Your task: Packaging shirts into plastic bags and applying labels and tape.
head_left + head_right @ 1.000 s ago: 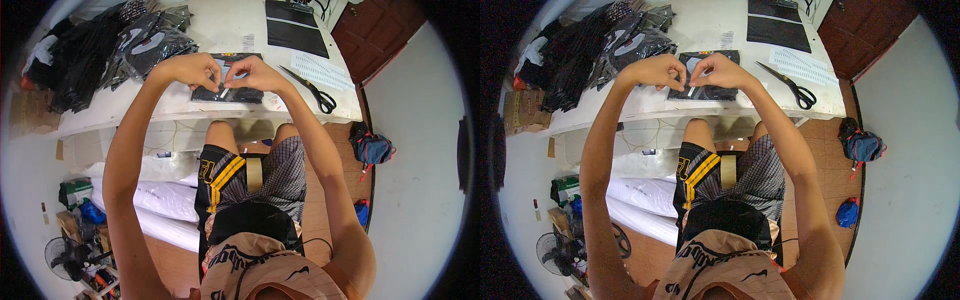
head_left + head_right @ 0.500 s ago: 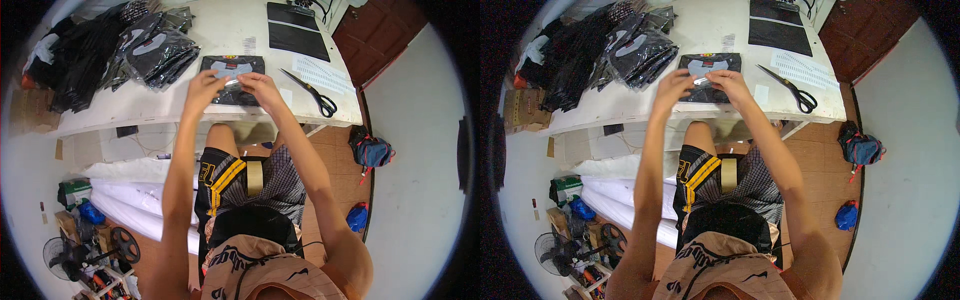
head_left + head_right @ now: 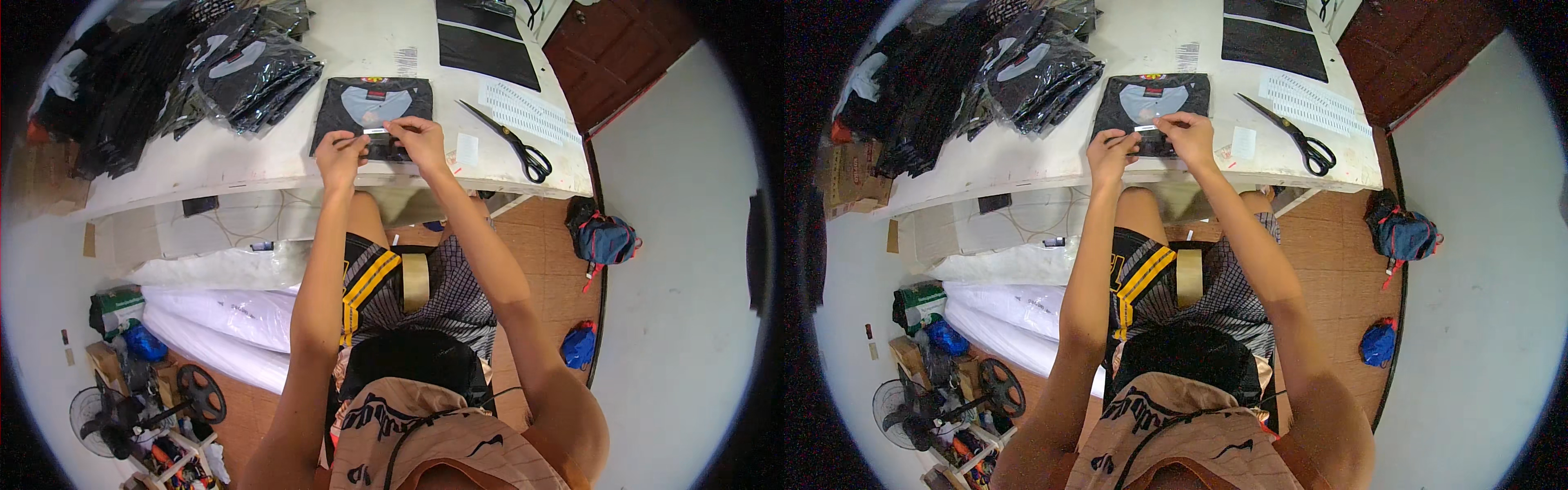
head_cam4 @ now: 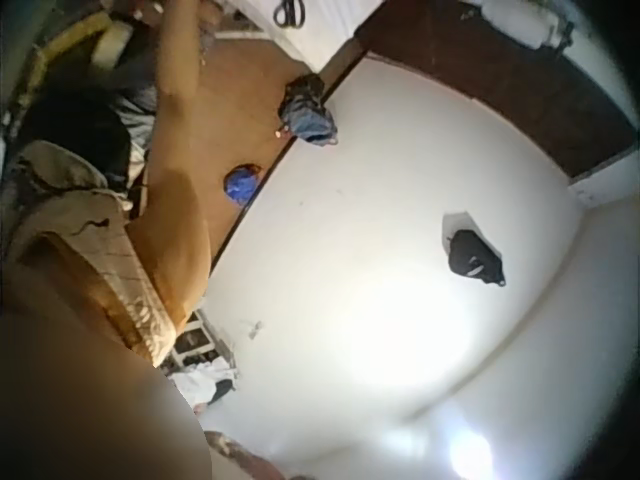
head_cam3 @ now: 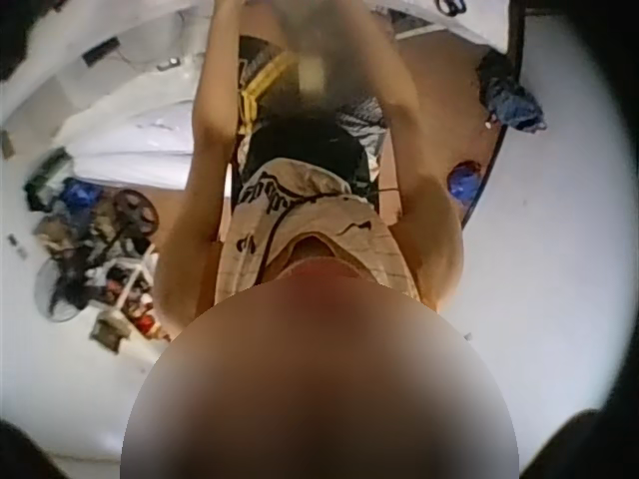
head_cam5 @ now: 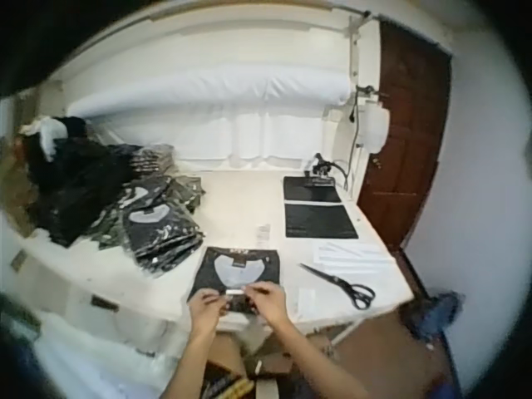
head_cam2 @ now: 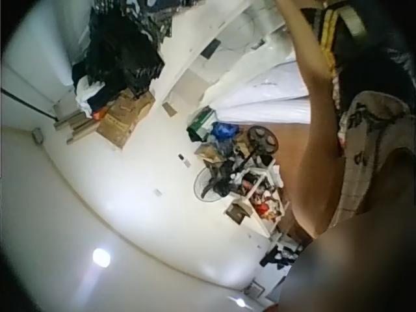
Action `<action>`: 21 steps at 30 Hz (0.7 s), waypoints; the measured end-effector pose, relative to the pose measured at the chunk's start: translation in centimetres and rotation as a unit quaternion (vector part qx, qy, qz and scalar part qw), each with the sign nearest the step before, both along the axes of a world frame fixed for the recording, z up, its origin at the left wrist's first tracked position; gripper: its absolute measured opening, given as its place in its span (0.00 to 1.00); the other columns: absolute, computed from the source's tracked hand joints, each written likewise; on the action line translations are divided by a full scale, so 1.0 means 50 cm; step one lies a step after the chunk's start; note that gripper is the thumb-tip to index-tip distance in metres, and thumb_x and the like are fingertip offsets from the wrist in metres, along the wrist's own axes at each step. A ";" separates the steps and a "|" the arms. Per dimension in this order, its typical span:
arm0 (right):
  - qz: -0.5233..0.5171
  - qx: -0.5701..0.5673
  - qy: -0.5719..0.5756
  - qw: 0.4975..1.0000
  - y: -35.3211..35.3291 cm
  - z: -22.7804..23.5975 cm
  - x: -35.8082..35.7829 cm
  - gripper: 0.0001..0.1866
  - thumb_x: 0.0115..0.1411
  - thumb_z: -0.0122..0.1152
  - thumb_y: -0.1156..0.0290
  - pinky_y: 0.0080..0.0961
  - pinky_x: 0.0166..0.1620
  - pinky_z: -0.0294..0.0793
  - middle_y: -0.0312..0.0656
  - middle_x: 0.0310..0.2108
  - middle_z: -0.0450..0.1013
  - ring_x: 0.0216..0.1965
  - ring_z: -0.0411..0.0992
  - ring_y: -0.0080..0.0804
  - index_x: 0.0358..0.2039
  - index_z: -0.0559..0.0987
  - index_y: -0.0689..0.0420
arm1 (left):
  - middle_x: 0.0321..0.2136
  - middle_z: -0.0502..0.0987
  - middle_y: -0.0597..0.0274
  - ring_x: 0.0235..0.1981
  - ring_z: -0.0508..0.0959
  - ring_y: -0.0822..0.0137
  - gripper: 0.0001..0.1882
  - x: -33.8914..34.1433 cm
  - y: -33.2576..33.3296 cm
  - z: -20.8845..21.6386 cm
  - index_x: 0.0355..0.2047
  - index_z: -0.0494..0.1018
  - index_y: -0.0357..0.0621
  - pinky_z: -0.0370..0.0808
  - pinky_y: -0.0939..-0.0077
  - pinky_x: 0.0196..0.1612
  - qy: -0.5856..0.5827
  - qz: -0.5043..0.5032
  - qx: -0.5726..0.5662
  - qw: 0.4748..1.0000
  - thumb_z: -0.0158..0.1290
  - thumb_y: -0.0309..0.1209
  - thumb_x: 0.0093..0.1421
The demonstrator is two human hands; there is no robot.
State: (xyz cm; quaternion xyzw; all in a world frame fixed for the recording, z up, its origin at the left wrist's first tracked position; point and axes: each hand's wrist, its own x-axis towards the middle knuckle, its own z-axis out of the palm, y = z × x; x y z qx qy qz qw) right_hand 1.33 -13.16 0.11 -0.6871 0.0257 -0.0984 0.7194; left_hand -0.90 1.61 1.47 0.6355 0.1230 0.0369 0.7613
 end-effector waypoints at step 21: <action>-0.044 -0.180 0.015 0.983 0.013 -0.014 0.015 0.14 0.42 0.74 0.65 0.23 0.28 0.70 0.40 0.19 0.76 0.21 0.73 0.25 0.24 0.82 0.62 | 0.23 0.78 0.56 0.16 0.76 0.72 0.16 0.012 0.014 -0.037 0.34 0.69 0.33 0.66 0.81 0.14 0.030 0.036 0.106 0.993 0.62 0.25 0.48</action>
